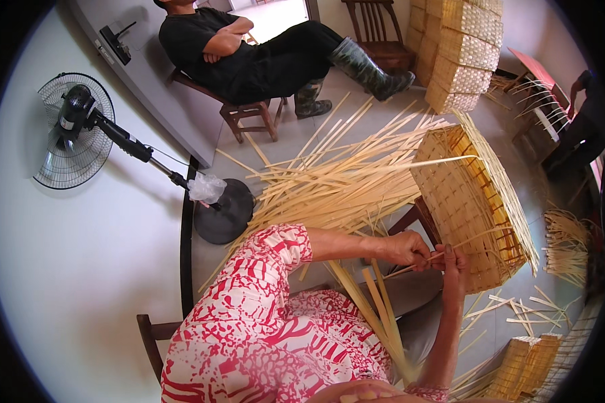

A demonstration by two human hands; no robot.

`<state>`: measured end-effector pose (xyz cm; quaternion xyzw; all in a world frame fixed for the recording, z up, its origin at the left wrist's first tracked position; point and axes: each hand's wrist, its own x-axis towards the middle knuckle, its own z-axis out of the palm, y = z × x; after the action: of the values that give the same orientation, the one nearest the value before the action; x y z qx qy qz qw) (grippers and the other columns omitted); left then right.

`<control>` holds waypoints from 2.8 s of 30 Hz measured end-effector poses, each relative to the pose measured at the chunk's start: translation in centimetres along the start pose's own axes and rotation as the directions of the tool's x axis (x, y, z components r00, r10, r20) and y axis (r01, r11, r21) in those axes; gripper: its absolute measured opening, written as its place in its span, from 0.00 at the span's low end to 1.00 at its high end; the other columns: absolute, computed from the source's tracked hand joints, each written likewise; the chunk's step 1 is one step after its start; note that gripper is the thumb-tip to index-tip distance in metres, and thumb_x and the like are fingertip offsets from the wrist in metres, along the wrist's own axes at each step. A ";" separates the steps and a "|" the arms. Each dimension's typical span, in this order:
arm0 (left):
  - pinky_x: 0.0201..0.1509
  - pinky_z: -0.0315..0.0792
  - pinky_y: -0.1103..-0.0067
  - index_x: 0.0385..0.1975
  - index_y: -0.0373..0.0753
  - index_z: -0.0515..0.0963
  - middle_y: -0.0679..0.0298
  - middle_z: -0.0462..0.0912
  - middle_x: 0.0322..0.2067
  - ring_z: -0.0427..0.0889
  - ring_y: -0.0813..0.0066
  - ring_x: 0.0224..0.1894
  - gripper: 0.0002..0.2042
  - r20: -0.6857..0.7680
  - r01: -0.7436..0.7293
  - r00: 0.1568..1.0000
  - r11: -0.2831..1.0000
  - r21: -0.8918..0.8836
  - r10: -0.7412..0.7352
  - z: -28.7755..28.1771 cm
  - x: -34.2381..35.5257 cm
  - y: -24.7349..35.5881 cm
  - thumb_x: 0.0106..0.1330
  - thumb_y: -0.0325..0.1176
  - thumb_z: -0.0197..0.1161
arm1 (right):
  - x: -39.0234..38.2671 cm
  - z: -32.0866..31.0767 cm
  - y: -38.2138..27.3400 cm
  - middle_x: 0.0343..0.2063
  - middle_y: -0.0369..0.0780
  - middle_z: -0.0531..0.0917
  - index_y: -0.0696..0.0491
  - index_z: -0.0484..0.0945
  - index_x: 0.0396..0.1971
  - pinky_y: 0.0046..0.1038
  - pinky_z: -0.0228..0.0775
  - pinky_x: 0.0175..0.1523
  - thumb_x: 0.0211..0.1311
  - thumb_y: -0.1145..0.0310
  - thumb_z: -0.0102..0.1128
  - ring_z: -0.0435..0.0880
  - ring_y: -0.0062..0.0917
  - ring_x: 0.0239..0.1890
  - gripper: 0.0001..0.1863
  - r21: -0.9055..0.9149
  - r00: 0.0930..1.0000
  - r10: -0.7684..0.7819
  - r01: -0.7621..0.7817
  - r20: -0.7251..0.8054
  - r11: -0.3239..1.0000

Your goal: The person weaves a rectangular basket using thin bamboo strips. They interlace the strips by hand, periodically rotating the basket to continue the pattern and occasionally tapping the sides to tighten the weave.

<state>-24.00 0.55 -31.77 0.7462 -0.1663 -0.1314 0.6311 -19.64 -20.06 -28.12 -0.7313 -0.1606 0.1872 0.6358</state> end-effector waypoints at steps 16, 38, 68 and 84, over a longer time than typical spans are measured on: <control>0.35 0.76 0.64 0.32 0.40 0.83 0.63 0.82 0.28 0.85 0.57 0.36 0.08 0.080 -0.218 0.944 0.423 0.880 0.320 -0.5 0.4 1.9 0.51 0.30 0.65 | -0.2 0.4 1.0 0.29 0.35 0.85 0.60 0.85 0.40 0.21 0.73 0.40 0.79 0.62 0.56 0.79 0.15 0.32 0.17 -0.063 0.982 -0.170 0.165 -0.088 0.984; 0.41 0.79 0.75 0.44 0.33 0.85 0.56 0.88 0.32 0.87 0.69 0.35 0.11 -0.141 -0.176 0.972 0.980 0.091 0.187 -1.5 0.9 4.3 0.63 0.30 0.70 | -0.7 1.0 1.5 0.31 0.33 0.82 0.56 0.77 0.49 0.18 0.71 0.38 0.78 0.67 0.56 0.78 0.13 0.32 0.09 0.086 0.967 -0.235 0.243 -0.093 0.966; 0.44 0.77 0.76 0.45 0.33 0.83 0.59 0.87 0.35 0.83 0.76 0.38 0.12 -0.429 -0.233 0.867 0.967 0.101 0.254 -1.1 4.2 6.5 0.68 0.34 0.69 | -2.0 1.6 0.6 0.30 0.33 0.83 0.56 0.79 0.43 0.17 0.72 0.35 0.80 0.61 0.54 0.81 0.15 0.30 0.13 0.050 0.990 -0.105 0.110 -0.098 0.993; 0.28 0.78 0.84 0.46 0.35 0.84 0.64 0.88 0.27 0.88 0.80 0.30 0.15 -0.094 -0.144 0.989 0.854 -0.500 0.112 -0.3 7.3 9.0 0.78 0.40 0.59 | -3.3 1.4 -0.7 0.30 0.33 0.82 0.56 0.79 0.44 0.18 0.71 0.37 0.79 0.59 0.54 0.81 0.14 0.30 0.14 0.104 0.995 -0.068 0.075 -0.066 0.992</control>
<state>-18.01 -3.55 -22.78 0.5457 -0.1556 -0.1050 0.8167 -23.21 -20.27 -27.42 -0.6956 -0.1565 0.1497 0.6850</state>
